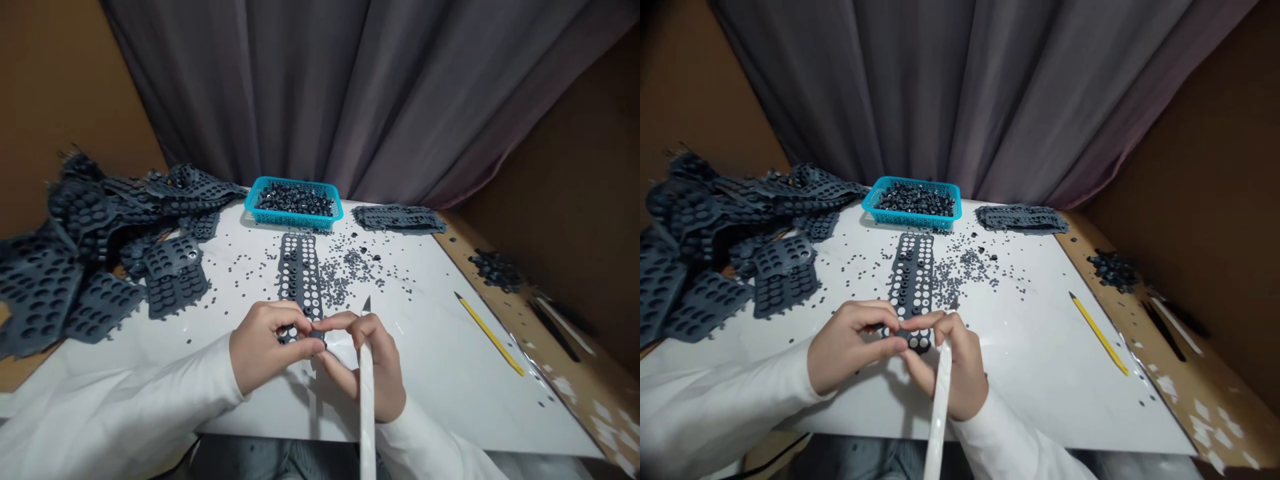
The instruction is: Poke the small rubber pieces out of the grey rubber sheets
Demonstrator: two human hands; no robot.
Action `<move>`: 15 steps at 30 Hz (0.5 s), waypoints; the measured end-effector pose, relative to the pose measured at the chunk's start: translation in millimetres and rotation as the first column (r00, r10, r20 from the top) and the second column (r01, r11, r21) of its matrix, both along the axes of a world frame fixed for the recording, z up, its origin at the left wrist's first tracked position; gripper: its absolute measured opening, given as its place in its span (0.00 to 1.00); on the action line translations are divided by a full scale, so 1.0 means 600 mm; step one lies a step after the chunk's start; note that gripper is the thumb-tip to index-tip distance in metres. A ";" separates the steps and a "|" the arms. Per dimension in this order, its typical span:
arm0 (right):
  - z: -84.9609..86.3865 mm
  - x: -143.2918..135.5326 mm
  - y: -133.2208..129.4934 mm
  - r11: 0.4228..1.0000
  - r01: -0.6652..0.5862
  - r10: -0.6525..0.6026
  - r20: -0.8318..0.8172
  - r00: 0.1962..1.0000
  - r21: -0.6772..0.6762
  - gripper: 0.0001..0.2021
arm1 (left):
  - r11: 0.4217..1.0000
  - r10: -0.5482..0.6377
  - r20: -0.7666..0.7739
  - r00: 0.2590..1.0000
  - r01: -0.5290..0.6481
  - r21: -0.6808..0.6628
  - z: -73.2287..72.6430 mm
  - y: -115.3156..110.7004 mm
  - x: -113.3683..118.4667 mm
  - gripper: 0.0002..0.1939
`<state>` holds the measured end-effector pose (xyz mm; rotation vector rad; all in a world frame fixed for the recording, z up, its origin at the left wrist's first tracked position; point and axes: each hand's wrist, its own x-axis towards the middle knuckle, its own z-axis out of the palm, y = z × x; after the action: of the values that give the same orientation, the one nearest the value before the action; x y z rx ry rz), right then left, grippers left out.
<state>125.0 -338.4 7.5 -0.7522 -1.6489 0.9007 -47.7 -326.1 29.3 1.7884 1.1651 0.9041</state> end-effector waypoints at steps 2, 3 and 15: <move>-0.001 0.003 0.003 1.000 0.014 -0.014 -0.013 1.000 -0.005 0.17 | 0.999 -0.030 -0.004 1.000 0.030 -0.022 -0.001 0.001 0.000 0.07; -0.002 0.006 0.005 1.000 0.017 -0.017 -0.025 1.000 -0.013 0.17 | 0.998 -0.047 -0.007 0.999 0.047 -0.033 -0.001 0.002 0.001 0.08; 0.002 0.075 0.044 0.973 0.147 -0.167 -0.103 0.980 -0.180 0.18 | 0.977 0.211 -0.057 0.976 -0.211 -0.002 -0.008 0.243 -0.006 0.10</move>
<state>169.8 -312.2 8.6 -0.9172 -1.3995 0.9629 -51.6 -180.5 24.7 1.7156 1.4137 0.9738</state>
